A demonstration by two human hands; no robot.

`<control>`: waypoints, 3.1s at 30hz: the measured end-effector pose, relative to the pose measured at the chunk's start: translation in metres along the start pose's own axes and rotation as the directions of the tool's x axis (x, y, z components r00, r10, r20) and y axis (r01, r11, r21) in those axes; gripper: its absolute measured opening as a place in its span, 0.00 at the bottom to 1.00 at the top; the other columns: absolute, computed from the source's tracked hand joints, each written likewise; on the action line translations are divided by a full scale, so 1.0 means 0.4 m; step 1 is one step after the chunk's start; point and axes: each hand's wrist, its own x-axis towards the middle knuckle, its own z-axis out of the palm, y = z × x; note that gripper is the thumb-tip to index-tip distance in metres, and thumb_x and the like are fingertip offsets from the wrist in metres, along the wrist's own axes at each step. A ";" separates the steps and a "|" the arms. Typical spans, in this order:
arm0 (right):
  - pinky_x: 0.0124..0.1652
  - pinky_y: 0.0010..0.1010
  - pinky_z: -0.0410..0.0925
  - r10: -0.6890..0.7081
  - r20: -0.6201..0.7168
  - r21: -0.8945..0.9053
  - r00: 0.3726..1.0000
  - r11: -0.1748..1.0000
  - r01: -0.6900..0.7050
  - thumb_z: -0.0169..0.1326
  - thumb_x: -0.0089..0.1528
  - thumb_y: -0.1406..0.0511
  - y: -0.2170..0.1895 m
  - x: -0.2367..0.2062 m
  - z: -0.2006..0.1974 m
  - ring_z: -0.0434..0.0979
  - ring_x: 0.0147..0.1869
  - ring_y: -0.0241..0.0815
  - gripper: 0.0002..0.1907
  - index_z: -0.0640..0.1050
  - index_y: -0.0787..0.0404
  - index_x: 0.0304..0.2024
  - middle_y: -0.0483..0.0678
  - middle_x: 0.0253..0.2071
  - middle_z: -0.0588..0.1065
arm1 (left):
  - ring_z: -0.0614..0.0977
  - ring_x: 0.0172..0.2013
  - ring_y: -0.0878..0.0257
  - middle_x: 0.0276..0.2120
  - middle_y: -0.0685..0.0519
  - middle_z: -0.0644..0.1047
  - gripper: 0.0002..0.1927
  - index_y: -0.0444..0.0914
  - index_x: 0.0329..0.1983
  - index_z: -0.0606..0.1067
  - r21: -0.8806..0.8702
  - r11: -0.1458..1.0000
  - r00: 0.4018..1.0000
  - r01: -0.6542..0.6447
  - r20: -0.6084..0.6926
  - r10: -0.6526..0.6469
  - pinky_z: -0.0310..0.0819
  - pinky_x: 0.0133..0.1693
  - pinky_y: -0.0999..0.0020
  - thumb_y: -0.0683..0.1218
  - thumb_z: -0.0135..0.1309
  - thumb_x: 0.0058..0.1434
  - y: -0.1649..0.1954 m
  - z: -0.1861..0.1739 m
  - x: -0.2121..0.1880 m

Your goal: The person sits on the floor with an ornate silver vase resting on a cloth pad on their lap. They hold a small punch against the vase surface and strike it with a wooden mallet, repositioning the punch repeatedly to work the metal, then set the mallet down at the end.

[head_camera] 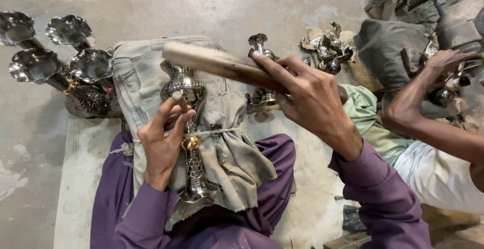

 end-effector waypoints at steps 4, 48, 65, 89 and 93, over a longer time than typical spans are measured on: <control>0.47 0.42 0.74 -0.176 -0.038 -0.147 0.984 0.975 0.169 0.61 0.64 0.63 0.031 -0.005 0.049 0.76 0.48 0.45 0.34 0.68 0.42 0.72 0.48 0.48 0.77 | 0.88 0.44 0.59 0.43 0.46 0.84 0.21 0.38 0.63 0.72 0.075 0.996 0.999 -0.049 0.019 0.048 0.85 0.43 0.67 0.39 0.60 0.69 0.001 0.004 0.001; 0.47 0.36 0.77 -0.060 -0.116 0.099 0.991 0.992 0.072 0.61 0.59 0.69 -0.002 -0.022 0.010 0.78 0.49 0.42 0.39 0.69 0.44 0.72 0.45 0.48 0.78 | 0.88 0.42 0.58 0.40 0.45 0.83 0.21 0.38 0.61 0.73 0.186 0.982 0.999 -0.038 0.013 0.037 0.83 0.38 0.66 0.39 0.63 0.66 -0.004 0.002 -0.002; 0.42 0.34 0.74 -0.197 -0.174 -0.203 0.965 0.966 0.160 0.63 0.63 0.67 0.007 -0.018 0.027 0.78 0.46 0.41 0.34 0.70 0.41 0.70 0.41 0.48 0.80 | 0.88 0.40 0.60 0.39 0.46 0.84 0.23 0.39 0.63 0.74 0.169 0.985 0.999 -0.032 0.015 0.030 0.85 0.38 0.65 0.40 0.64 0.64 -0.010 0.001 0.004; 0.38 0.35 0.74 -0.120 -0.127 -0.110 0.985 0.988 0.107 0.63 0.63 0.62 -0.001 -0.033 0.027 0.78 0.38 0.39 0.33 0.70 0.41 0.70 0.42 0.45 0.80 | 0.88 0.42 0.59 0.41 0.45 0.84 0.22 0.38 0.63 0.74 0.094 0.994 0.998 0.050 0.032 -0.053 0.85 0.38 0.67 0.37 0.59 0.66 0.002 0.003 0.005; 0.35 0.36 0.72 -0.045 -0.009 -0.206 0.999 0.978 0.042 0.60 0.65 0.63 0.004 -0.031 0.033 0.75 0.34 0.38 0.31 0.71 0.37 0.70 0.40 0.39 0.79 | 0.87 0.46 0.59 0.45 0.45 0.83 0.21 0.37 0.65 0.71 0.044 0.999 0.999 -0.027 -0.039 0.029 0.87 0.45 0.66 0.38 0.59 0.70 0.001 0.009 -0.005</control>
